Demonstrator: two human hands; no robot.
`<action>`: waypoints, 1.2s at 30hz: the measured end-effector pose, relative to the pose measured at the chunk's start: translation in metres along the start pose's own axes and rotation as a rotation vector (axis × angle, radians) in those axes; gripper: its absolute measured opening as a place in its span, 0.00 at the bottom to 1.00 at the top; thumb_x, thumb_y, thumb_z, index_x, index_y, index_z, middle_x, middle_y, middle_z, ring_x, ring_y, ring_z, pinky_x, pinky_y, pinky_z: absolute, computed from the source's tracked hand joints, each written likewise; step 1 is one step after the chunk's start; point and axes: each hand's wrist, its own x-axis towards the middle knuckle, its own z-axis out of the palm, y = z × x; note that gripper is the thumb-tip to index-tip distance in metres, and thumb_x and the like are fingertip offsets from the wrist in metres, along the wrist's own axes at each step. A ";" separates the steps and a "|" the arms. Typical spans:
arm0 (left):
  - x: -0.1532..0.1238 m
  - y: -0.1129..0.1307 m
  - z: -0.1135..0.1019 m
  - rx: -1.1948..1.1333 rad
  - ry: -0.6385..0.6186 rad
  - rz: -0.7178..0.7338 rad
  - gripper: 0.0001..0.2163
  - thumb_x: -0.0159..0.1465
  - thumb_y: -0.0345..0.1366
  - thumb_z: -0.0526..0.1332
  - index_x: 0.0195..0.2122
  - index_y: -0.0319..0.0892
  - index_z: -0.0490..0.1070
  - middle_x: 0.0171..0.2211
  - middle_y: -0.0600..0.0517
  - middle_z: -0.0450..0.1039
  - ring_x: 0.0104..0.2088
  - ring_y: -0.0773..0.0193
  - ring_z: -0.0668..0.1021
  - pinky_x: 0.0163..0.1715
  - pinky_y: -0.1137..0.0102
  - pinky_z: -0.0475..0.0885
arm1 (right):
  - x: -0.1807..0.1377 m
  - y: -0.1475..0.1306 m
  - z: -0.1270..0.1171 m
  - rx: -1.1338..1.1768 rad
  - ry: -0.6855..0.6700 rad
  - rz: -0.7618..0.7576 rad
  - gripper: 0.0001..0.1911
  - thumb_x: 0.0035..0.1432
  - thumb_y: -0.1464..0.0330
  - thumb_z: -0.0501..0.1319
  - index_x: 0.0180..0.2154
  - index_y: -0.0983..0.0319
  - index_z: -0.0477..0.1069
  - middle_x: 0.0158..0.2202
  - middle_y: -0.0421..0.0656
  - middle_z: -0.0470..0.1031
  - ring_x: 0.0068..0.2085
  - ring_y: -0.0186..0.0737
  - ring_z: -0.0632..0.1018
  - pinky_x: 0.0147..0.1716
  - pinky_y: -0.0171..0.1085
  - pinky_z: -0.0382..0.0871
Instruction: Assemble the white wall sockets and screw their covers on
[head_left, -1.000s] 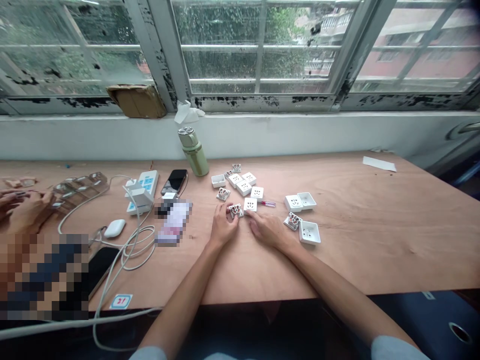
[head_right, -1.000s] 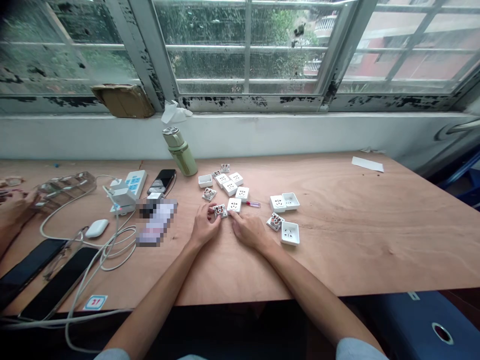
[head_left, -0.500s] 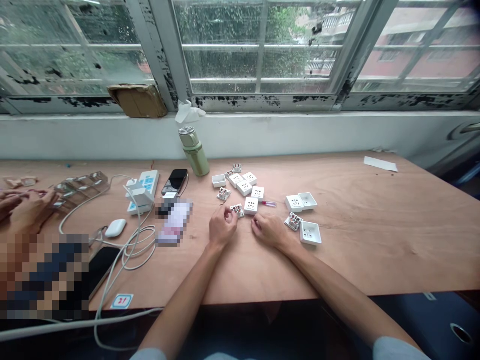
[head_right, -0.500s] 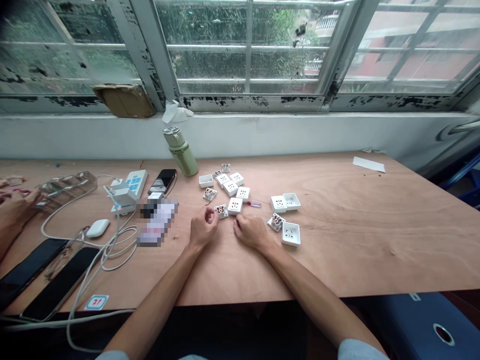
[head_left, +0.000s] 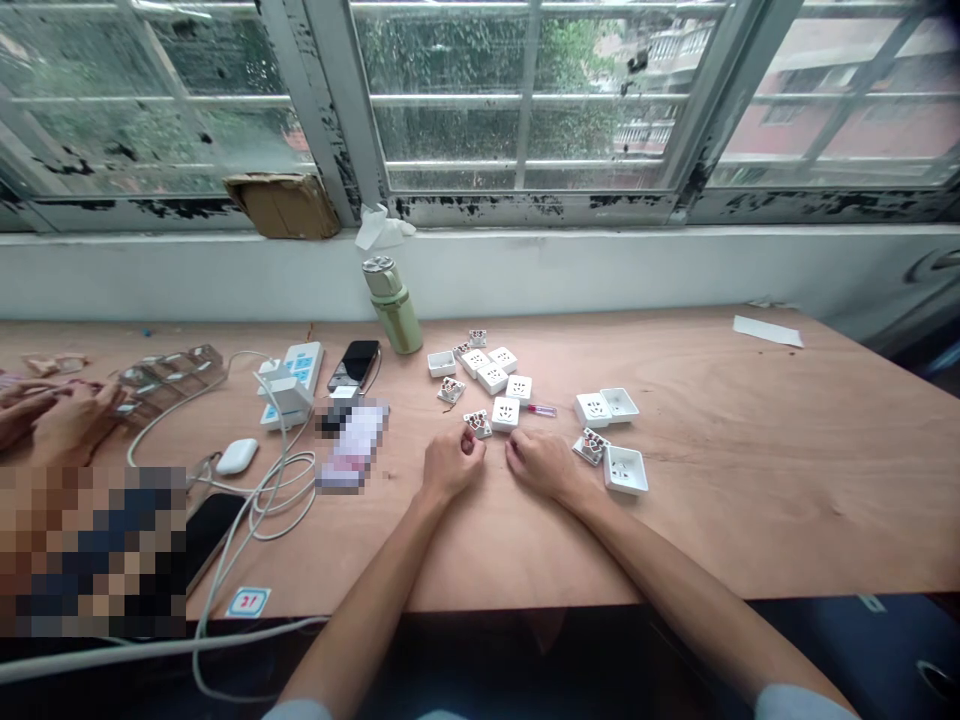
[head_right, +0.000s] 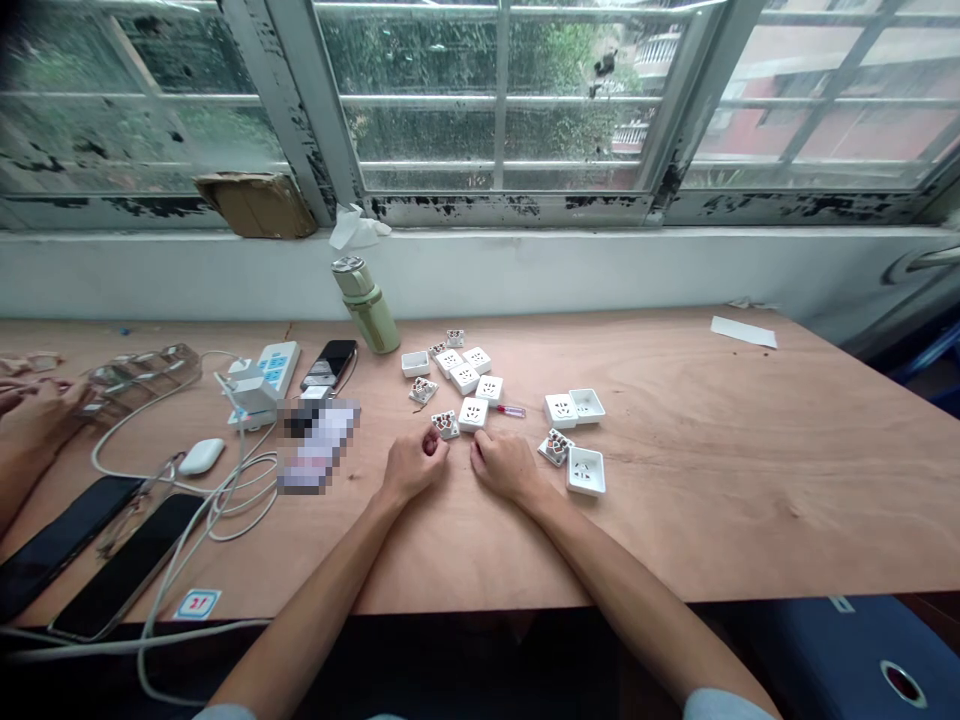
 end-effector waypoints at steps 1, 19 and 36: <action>0.000 0.000 0.000 -0.029 0.016 -0.012 0.04 0.59 0.34 0.58 0.27 0.44 0.66 0.22 0.56 0.68 0.24 0.66 0.70 0.26 0.72 0.60 | 0.001 -0.001 0.001 -0.001 0.003 -0.022 0.15 0.66 0.65 0.49 0.33 0.63 0.70 0.32 0.47 0.77 0.32 0.39 0.75 0.29 0.37 0.54; 0.107 -0.018 0.010 0.150 0.389 -0.201 0.11 0.61 0.39 0.60 0.45 0.44 0.71 0.48 0.40 0.67 0.50 0.45 0.69 0.47 0.54 0.67 | 0.021 -0.025 0.013 0.036 -0.001 -0.108 0.14 0.66 0.67 0.48 0.37 0.62 0.71 0.34 0.45 0.79 0.30 0.38 0.77 0.28 0.36 0.56; 0.107 0.003 0.000 -0.027 0.486 -0.017 0.07 0.60 0.40 0.61 0.34 0.43 0.66 0.40 0.46 0.66 0.44 0.54 0.72 0.50 0.60 0.68 | 0.021 -0.023 0.016 0.074 0.022 -0.108 0.12 0.65 0.67 0.50 0.37 0.62 0.71 0.33 0.45 0.78 0.31 0.38 0.76 0.29 0.35 0.57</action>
